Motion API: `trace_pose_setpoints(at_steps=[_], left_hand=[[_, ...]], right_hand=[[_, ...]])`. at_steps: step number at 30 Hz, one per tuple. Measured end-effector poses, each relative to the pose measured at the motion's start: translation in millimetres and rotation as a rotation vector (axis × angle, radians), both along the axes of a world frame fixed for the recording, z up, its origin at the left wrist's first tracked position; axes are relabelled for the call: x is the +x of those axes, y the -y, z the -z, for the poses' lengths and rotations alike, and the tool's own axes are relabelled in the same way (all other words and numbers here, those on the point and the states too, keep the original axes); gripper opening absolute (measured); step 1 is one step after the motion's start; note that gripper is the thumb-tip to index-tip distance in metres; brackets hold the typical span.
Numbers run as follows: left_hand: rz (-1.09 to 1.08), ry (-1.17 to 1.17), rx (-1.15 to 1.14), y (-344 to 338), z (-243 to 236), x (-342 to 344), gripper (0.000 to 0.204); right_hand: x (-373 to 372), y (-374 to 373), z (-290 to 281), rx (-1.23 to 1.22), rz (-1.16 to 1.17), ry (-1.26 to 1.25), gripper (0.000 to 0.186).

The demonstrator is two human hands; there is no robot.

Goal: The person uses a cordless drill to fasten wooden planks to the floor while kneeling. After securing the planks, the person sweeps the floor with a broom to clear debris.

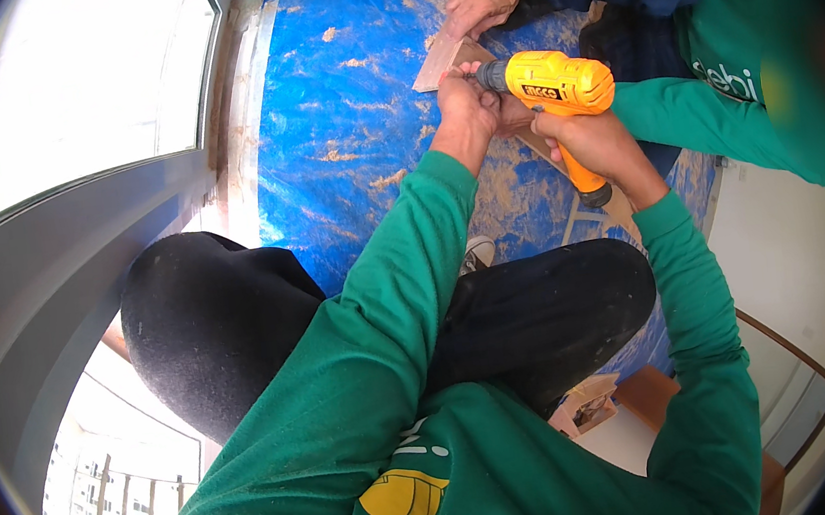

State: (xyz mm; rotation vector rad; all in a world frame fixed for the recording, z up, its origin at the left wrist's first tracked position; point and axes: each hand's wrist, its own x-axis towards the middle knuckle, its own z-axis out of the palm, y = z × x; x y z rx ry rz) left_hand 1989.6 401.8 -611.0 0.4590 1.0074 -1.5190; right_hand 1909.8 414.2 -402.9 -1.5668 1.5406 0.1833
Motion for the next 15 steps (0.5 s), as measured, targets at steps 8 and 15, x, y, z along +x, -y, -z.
trace_pose_setpoints(at_steps=[8, 15], left_hand=[[-0.029, -0.001, 0.014, 3.2, 2.0, -2.1, 0.027], [-0.007, 0.044, -0.046, -3.0, 0.9, -2.9, 0.025]], right_hand=[[0.3, 4.1, 2.8, 0.025, 0.043, 0.036, 0.021], [-1.0, 6.6, 4.2, 0.078, 0.053, -0.011, 0.022]])
